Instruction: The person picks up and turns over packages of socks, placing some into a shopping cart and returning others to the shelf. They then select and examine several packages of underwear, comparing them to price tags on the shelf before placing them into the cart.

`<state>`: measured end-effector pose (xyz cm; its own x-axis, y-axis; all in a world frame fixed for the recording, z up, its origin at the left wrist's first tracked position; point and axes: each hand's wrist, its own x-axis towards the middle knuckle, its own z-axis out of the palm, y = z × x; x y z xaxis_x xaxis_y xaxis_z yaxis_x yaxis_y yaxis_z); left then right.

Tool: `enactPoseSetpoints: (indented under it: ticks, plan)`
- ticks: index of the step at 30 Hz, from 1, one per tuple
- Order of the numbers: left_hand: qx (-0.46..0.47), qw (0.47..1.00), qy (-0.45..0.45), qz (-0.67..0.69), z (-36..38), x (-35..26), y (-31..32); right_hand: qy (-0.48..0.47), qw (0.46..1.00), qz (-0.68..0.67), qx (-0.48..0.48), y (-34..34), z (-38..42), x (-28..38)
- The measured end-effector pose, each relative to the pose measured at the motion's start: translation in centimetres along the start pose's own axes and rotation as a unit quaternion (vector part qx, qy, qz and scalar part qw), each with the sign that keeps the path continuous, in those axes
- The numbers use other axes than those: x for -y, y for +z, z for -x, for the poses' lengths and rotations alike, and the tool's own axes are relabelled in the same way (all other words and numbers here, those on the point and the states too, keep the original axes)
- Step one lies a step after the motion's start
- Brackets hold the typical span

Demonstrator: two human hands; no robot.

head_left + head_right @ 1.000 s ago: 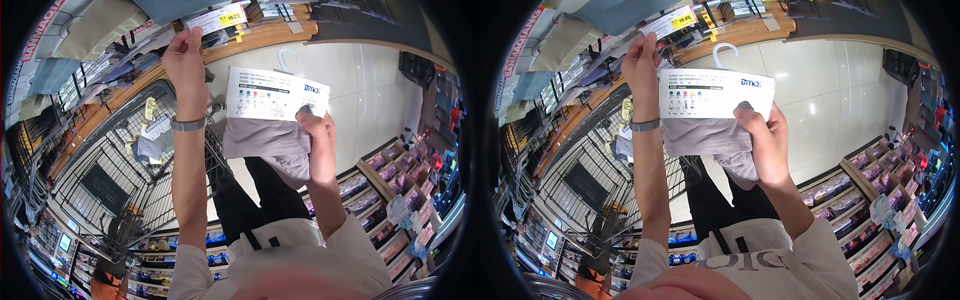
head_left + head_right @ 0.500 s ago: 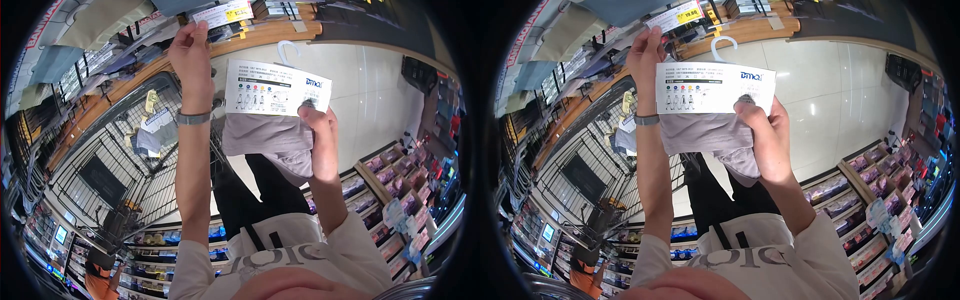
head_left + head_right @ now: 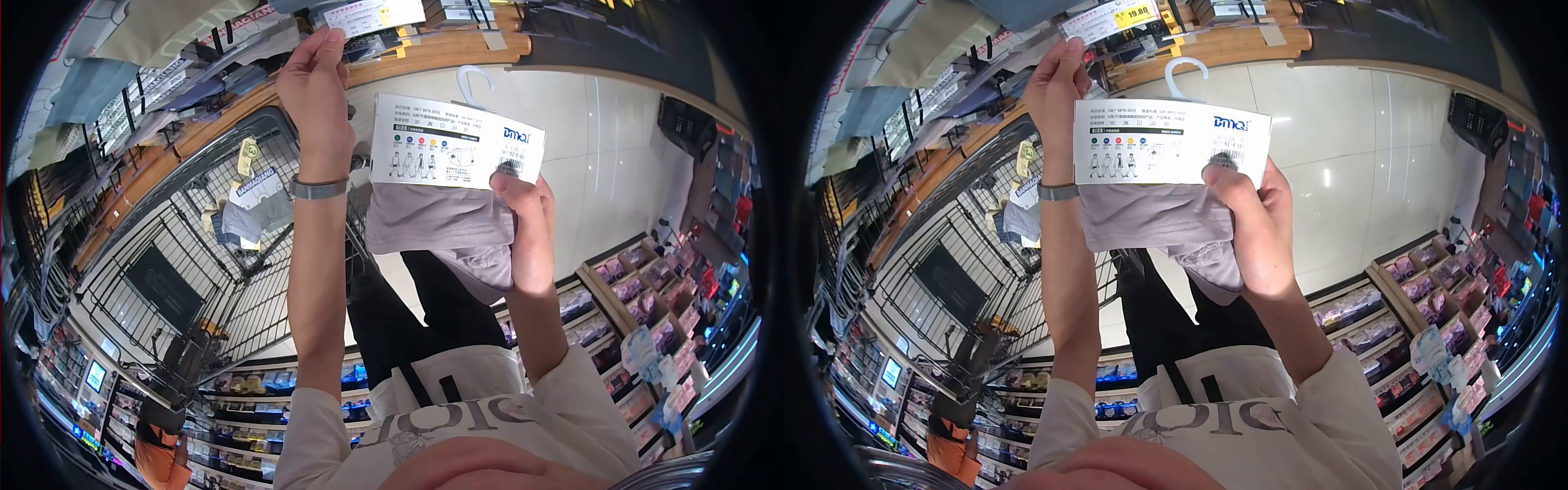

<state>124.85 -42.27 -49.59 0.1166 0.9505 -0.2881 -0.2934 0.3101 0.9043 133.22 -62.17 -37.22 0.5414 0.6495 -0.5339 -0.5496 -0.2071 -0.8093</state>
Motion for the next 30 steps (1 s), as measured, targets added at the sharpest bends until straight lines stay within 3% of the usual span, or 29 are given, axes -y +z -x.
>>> enactPoseSetpoints:
  ticks: [23,26,29,30]
  plan:
    - [0.006,1.0,0.012,0.027,0.7,0.0,-0.2,-0.003,1.0,0.016,-0.013,0.0,-0.5,0.3]
    - [-0.025,0.986,-0.004,0.165,-0.3,-0.7,-0.8,-0.002,1.0,0.019,-0.013,-0.3,-0.6,0.4]
    - [0.006,0.956,0.042,0.292,-3.1,-0.9,-4.3,-0.002,1.0,0.004,-0.018,-0.2,-0.5,0.5]
    - [-0.028,0.96,0.049,0.273,-3.2,-1.0,-5.1,-0.004,1.0,0.008,-0.019,-0.3,-0.4,0.4]
